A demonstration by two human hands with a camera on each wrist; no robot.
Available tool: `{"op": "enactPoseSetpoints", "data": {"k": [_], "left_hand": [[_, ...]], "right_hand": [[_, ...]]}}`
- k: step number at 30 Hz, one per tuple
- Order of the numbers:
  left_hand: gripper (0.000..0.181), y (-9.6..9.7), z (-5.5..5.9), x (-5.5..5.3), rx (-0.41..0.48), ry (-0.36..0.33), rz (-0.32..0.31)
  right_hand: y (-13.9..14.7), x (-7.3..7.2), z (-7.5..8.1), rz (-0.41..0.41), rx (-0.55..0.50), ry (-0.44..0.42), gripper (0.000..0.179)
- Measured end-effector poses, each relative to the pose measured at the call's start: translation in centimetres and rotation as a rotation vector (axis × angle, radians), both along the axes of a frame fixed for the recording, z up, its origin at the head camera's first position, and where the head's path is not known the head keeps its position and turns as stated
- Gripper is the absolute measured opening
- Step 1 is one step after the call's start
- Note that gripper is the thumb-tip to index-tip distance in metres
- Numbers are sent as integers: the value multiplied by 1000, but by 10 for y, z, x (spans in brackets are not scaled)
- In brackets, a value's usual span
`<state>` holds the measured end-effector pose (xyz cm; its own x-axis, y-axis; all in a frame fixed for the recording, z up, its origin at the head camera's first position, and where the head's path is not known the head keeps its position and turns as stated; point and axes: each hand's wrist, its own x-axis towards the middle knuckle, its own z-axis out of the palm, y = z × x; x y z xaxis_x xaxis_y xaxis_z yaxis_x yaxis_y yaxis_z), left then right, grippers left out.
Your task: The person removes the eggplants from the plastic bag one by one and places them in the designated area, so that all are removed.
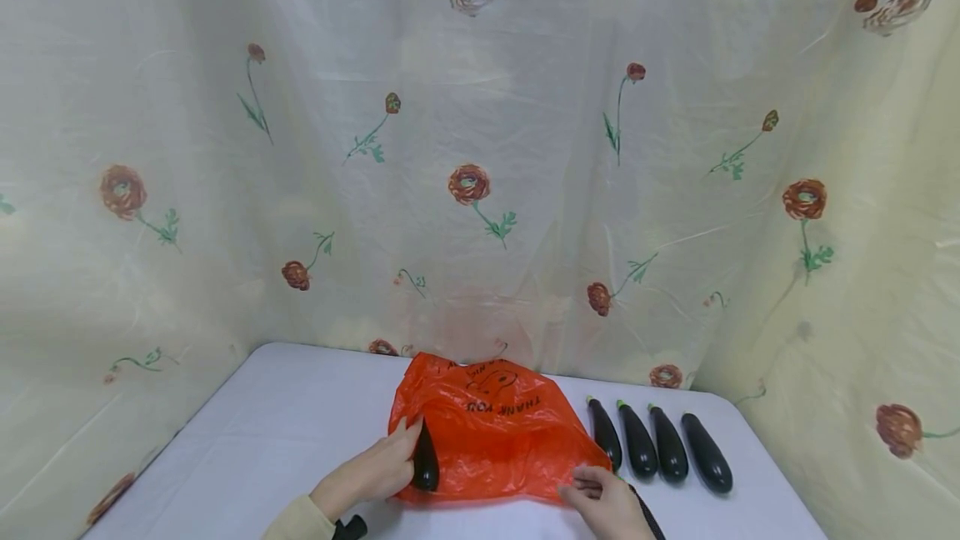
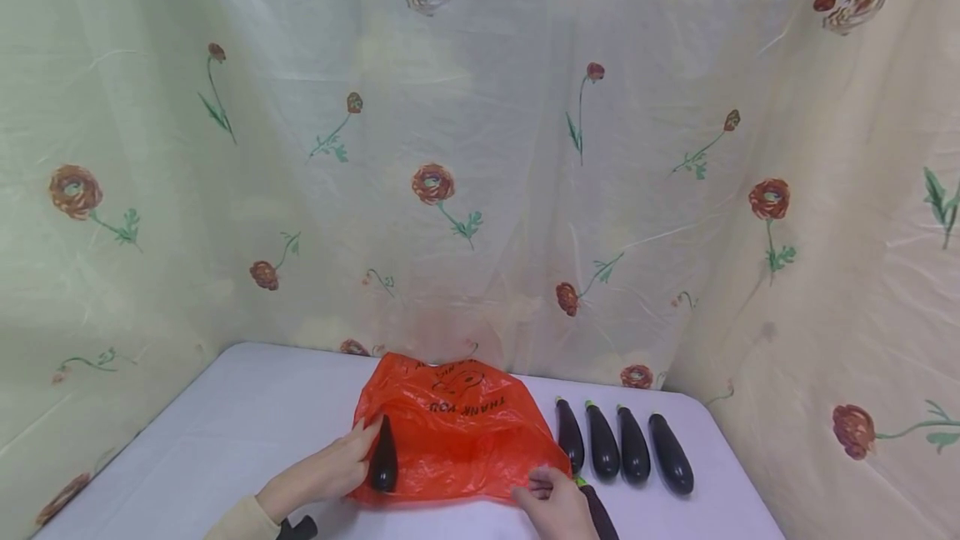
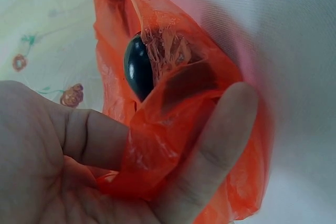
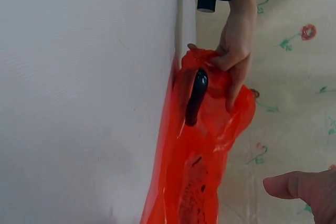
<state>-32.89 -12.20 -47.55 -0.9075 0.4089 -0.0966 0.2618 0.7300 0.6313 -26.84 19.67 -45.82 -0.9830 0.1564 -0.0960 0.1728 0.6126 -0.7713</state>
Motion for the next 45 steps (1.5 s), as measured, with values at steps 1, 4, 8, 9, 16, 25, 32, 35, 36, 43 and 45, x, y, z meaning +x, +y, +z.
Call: {"op": "enactPoseSetpoints", "data": {"k": [1, 4, 8, 9, 16, 25, 32, 35, 36, 43, 45], "left_hand": [[67, 0, 0, 0, -1, 3, -1], [67, -1, 0, 0, -2, 11, -3], [67, -1, 0, 0, -7, 5, 2], [67, 0, 0, 0, -9, -1, 7], [67, 2, 2, 0, -23, -13, 27], [67, 3, 3, -1, -32, -2, 21], [66, 3, 3, 1, -29, 7, 7], [66, 2, 3, 2, -32, 17, 2], [66, 2, 3, 2, -33, 21, 0], [66, 0, 3, 3, -32, 33, -8], [66, 0, 3, 3, -32, 42, -13]], "right_hand": [[-4, -1, 1, 9, 4, 2, 47], [-16, -4, 2, 24, 12, -1, 43], [-29, -8, 3, 32, 9, -22, 42], [-32, -9, 4, 38, 10, -26, 43], [-53, -15, 6, 91, -62, -43, 45], [-81, -21, 9, 157, -104, -34, 47], [-98, -26, 1, 201, -122, 9, 43], [-106, -29, -3, 215, -135, 31, 41], [-109, -30, -5, 218, -139, 37, 41], [-127, -40, -15, 214, -147, 23, 42], [-131, -42, -17, 210, -143, 25, 43]]}}
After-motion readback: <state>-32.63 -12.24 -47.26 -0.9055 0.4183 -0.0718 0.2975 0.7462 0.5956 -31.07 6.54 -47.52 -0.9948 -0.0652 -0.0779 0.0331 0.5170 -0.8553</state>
